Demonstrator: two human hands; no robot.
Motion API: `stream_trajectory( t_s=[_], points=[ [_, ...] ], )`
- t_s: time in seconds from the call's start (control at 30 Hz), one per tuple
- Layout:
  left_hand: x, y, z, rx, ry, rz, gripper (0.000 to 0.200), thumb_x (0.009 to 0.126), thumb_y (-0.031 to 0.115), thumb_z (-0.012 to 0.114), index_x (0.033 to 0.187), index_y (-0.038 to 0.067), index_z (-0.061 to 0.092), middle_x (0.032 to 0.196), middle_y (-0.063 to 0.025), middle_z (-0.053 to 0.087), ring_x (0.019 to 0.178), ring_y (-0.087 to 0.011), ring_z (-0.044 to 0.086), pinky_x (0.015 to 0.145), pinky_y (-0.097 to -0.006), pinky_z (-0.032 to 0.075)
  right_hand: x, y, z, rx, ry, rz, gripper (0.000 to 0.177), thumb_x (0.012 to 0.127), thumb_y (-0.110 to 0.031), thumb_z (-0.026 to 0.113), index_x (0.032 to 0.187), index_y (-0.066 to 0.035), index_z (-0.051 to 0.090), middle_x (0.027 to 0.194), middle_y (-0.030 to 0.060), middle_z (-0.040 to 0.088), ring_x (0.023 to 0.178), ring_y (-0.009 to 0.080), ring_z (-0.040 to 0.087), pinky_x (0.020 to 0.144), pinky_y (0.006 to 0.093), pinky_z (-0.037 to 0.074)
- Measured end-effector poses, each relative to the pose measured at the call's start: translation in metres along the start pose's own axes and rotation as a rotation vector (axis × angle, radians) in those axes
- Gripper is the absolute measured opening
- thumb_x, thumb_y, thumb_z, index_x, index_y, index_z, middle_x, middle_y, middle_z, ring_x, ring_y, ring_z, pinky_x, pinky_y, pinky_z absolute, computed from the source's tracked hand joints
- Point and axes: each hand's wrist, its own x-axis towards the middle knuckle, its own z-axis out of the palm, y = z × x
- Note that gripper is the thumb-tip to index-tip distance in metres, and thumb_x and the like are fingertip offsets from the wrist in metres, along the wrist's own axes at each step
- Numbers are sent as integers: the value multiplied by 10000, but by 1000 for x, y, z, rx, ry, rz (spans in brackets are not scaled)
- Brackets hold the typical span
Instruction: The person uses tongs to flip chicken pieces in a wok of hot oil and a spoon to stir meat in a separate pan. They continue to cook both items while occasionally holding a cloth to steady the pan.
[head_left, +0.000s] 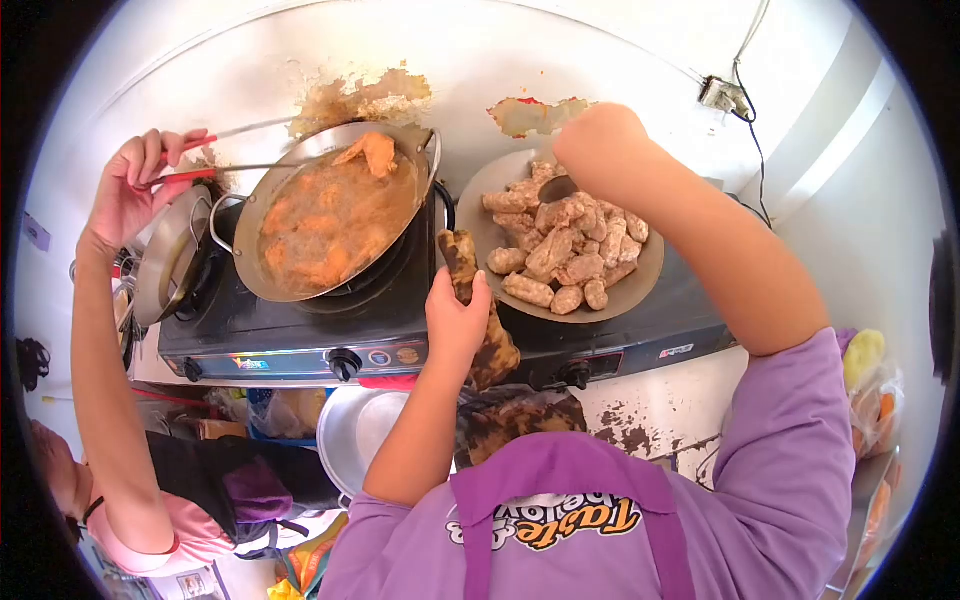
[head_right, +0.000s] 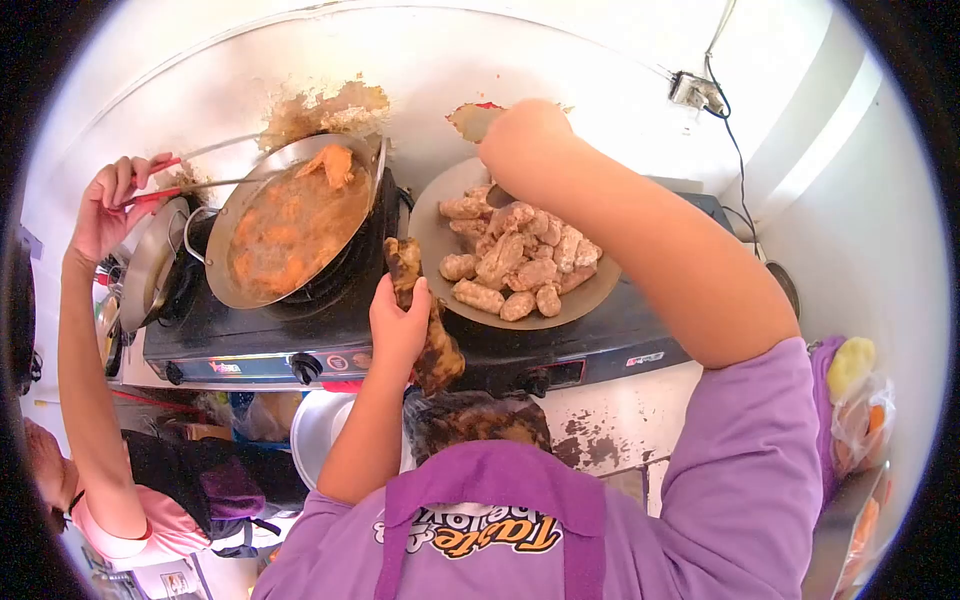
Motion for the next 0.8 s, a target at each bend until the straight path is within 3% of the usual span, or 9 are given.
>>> stream_trajectory(
  t_s=[0.17, 0.23, 0.37, 0.4, 0.5, 0.53, 0.67, 0.77, 0.8],
  points=[
    [0, -13, 2, 11, 11, 15, 217, 786, 123, 562, 925, -38, 520, 852, -143, 601, 787, -223, 582, 713, -310, 439, 14, -17, 75, -131, -73, -144, 101, 618, -108, 648, 714, -87, 669, 697, 54, 619, 715, 217, 612, 540, 300, 480],
    [3, -12, 1, 52, 4, 53, 219, 787, 123, 562, 928, -39, 519, 854, -145, 602, 791, -225, 584, 716, -309, 439, 8, -6, 49, -45, -168, -172, 60, 633, -85, 624, 682, -81, 657, 681, 59, 618, 679, 215, 608, 531, 316, 476],
    [0, 11, 1, 50, 10, 20, 218, 790, 120, 559, 933, -40, 519, 857, -143, 604, 791, -220, 583, 720, -308, 439, -12, 9, 8, -13, 133, -6, 32, 637, -68, 611, 612, -85, 621, 630, 54, 606, 591, 208, 588, 491, 327, 455],
    [0, 3, 0, 70, 4, 35, 219, 791, 119, 559, 938, -39, 520, 858, -137, 604, 788, -208, 580, 721, -304, 438, -15, 2, 4, 5, 131, 22, 42, 638, -68, 612, 659, -89, 641, 657, 57, 615, 633, 204, 597, 512, 326, 462],
    [-1, 10, -1, 75, -7, 40, 220, 794, 116, 557, 948, -38, 520, 862, -127, 604, 788, -189, 574, 726, -297, 436, 3, -28, 54, -128, 188, -125, 78, 650, -73, 607, 707, -94, 657, 689, 53, 624, 683, 195, 603, 541, 330, 471],
    [-1, 8, 0, 50, -8, 34, 222, 795, 114, 557, 953, -37, 520, 865, -124, 604, 790, -180, 570, 731, -293, 434, 10, -31, 55, -167, -47, -138, 95, 658, -94, 612, 735, -101, 667, 718, 53, 630, 730, 194, 606, 578, 326, 482],
    [2, -2, -1, 38, -14, 45, 220, 798, 110, 552, 960, -36, 519, 876, -124, 601, 803, -175, 567, 739, -287, 430, 9, -6, 30, -67, -55, -94, 91, 666, -115, 613, 738, -101, 666, 721, 49, 631, 741, 194, 610, 589, 314, 486],
    [1, 9, -1, 100, -31, 6, 234, 816, 129, 553, 986, -28, 524, 911, -96, 595, 818, -140, 548, 747, -271, 427, -3, -9, 1, 55, 78, 31, 102, 675, -112, 599, 750, -98, 666, 727, 44, 631, 726, 199, 615, 581, 308, 485],
    [0, 13, 0, 50, -24, 0, 235, 808, 121, 552, 980, -35, 518, 896, -108, 598, 811, -152, 555, 745, -274, 428, 2, -19, 13, -15, 1, -22, 149, 703, -153, 596, 835, -120, 657, 779, 30, 636, 762, 190, 611, 602, 306, 476]
  ],
)
